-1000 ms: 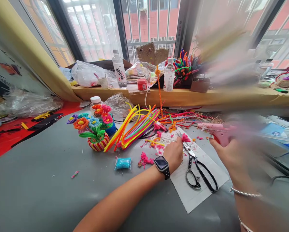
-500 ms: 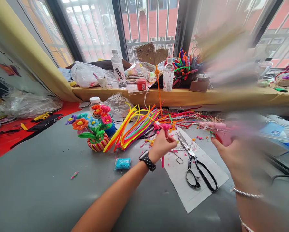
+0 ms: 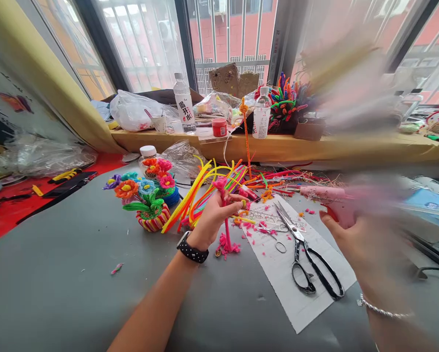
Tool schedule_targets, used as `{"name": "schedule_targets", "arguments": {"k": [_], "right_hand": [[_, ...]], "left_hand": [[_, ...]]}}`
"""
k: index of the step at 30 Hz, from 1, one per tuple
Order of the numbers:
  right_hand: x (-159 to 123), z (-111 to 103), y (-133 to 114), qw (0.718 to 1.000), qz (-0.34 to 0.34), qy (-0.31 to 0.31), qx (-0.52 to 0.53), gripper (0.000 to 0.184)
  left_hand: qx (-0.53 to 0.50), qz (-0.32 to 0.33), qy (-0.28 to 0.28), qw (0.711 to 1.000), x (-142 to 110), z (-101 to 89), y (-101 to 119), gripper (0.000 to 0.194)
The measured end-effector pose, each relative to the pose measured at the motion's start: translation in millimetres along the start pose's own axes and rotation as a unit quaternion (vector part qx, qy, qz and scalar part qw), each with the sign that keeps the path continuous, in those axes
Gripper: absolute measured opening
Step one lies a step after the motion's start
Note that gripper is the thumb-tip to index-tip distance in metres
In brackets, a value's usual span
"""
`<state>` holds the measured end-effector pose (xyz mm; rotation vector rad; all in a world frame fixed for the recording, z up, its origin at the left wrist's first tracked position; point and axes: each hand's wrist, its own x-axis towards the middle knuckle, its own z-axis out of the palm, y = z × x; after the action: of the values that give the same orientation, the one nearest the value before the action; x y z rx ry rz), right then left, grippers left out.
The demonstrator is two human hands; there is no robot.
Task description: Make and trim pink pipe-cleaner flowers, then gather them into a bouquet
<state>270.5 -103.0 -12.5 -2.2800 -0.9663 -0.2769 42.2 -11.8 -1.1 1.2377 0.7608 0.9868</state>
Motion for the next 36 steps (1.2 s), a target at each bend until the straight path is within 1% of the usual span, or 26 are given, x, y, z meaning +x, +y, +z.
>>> {"name": "schedule_targets", "arguments": {"k": [3,6,11,14,16,18,21,23,25,29,31,34,36], "right_hand": [[-3,2,-2,0.999,-0.021,-0.012,0.034,0.030],[-5,4,-2,0.997,-0.035,-0.026,0.065,0.030],[-7,5,-5,0.995,-0.057,-0.024,0.073,0.030],[-10,4,-8,0.995,-0.065,-0.028,0.074,0.028],[-12,5,-10,0.995,-0.067,-0.028,0.062,0.028],[-13,7,-9,0.996,-0.061,-0.031,0.057,0.029],[-13,11,-6,0.993,-0.041,-0.056,0.096,0.030],[-14,13,-5,0.990,-0.032,-0.067,0.120,0.032],[-14,13,-5,0.990,-0.040,-0.055,0.122,0.032],[-14,12,-7,0.991,-0.069,-0.001,0.114,0.031],[-14,12,-6,0.991,-0.062,-0.007,0.116,0.033],[-14,14,-3,0.991,-0.044,-0.036,0.123,0.035],[-14,15,-2,0.990,-0.041,-0.041,0.126,0.035]], "left_hand": [[0.008,-0.001,-0.020,1.000,-2,1.9,-1,0.023],[0.002,0.001,-0.023,1.000,-4,3.2,-2,0.025],[-0.003,0.003,-0.030,1.000,-5,3.4,-2,0.029],[0.001,-0.011,-0.023,1.000,-4,3.6,-1,0.026],[-0.003,-0.026,-0.016,1.000,-4,3.8,0,0.023],[-0.013,-0.036,-0.005,0.999,-3,4.1,0,0.025],[-0.015,-0.033,0.014,0.999,-2,3.9,-2,0.035],[-0.002,-0.020,0.017,1.000,-2,3.4,-5,0.039],[0.011,-0.007,0.010,1.000,-1,3.0,-9,0.037],[0.010,-0.004,-0.004,1.000,0,2.8,-13,0.032],[-0.010,-0.015,-0.002,1.000,0,2.1,-12,0.028],[-0.056,-0.026,0.016,0.998,0,-0.6,-8,0.020],[-0.078,-0.030,0.026,0.996,0,-2.6,-5,0.017]]}}
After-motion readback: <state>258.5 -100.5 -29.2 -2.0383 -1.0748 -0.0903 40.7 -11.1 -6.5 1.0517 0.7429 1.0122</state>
